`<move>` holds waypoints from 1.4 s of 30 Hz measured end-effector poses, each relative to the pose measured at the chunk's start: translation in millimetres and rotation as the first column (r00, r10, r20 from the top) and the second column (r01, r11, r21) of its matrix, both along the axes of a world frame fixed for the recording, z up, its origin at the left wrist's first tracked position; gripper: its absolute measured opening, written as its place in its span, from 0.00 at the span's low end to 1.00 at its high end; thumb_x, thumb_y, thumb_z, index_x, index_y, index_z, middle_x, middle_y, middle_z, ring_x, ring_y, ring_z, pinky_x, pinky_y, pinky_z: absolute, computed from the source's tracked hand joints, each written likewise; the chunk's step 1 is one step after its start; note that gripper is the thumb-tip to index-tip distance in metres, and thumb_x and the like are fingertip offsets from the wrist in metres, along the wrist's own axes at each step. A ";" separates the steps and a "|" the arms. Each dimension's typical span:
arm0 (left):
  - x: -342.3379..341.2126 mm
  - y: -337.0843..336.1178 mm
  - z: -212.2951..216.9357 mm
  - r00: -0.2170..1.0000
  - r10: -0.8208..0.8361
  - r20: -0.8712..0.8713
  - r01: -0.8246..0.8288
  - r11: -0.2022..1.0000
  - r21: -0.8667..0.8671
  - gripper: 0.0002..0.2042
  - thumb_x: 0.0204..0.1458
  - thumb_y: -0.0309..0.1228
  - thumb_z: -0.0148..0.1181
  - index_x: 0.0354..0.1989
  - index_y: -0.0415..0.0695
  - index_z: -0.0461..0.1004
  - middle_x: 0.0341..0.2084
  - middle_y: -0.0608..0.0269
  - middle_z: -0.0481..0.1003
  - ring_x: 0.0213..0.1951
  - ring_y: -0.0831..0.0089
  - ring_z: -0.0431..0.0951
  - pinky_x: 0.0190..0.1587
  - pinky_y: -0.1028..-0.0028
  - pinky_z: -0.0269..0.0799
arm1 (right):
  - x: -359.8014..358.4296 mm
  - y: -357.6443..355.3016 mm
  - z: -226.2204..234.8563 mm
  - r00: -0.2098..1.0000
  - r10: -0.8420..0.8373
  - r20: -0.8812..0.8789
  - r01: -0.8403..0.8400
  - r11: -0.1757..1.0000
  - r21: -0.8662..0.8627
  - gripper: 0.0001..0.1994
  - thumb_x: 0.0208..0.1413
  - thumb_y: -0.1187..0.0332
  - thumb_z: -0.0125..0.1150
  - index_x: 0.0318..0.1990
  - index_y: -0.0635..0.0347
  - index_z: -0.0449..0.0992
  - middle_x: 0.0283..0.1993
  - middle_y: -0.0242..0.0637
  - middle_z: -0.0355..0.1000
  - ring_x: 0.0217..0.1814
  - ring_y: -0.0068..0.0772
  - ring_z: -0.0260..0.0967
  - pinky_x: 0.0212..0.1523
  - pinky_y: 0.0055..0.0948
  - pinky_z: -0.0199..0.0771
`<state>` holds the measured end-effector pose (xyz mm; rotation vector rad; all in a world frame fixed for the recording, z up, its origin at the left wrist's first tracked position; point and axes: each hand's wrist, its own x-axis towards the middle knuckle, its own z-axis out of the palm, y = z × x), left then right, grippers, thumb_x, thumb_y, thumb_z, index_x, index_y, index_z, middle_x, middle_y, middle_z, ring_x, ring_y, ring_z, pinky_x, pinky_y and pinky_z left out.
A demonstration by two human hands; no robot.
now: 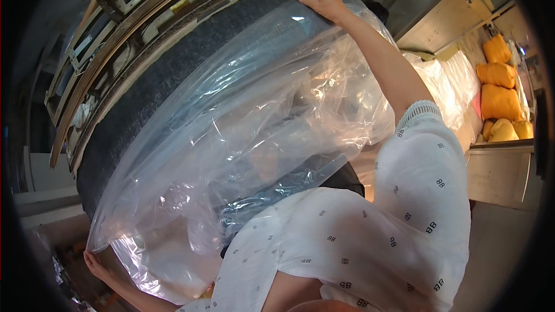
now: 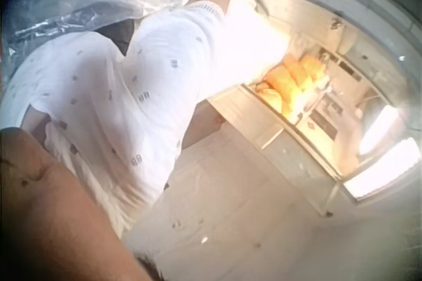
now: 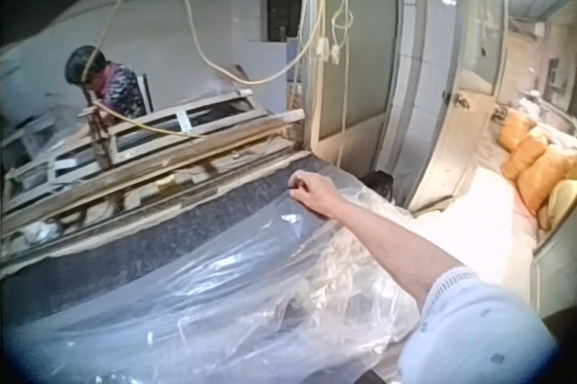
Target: The recorder is wrapping a large, upholstered item in clear plastic sheeting at a manufacturing station.
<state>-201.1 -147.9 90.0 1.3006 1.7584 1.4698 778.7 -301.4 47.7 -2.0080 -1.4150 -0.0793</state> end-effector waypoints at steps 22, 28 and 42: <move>194.8 189.9 -62.7 0.948 0.206 -0.242 -0.145 0.958 0.246 0.12 0.46 0.36 0.56 0.35 0.41 0.75 0.29 0.60 0.75 0.33 0.72 0.74 0.38 0.75 0.66 | 141.1 93.3 -42.1 0.972 -0.110 -0.208 0.181 0.914 0.363 0.09 0.53 0.68 0.52 0.39 0.63 0.70 0.37 0.34 0.70 0.38 0.26 0.65 0.43 0.23 0.64; 211.8 225.3 -66.3 0.958 0.172 -0.230 -0.129 0.973 0.191 0.12 0.44 0.38 0.58 0.33 0.43 0.76 0.26 0.63 0.76 0.32 0.74 0.74 0.37 0.76 0.66 | 155.2 106.8 -41.3 0.970 -0.242 -0.035 0.243 0.942 0.233 0.11 0.52 0.65 0.53 0.38 0.65 0.71 0.34 0.36 0.70 0.37 0.28 0.66 0.42 0.25 0.64; 191.4 246.0 -68.2 0.971 0.127 -0.204 -0.123 0.992 0.034 0.14 0.39 0.40 0.60 0.24 0.40 0.75 0.20 0.62 0.73 0.23 0.76 0.71 0.29 0.76 0.64 | 139.6 118.0 -31.2 0.882 -0.444 0.159 0.370 0.860 0.351 0.21 0.39 0.56 0.60 0.27 0.72 0.68 0.32 0.52 0.68 0.37 0.47 0.64 0.41 0.36 0.63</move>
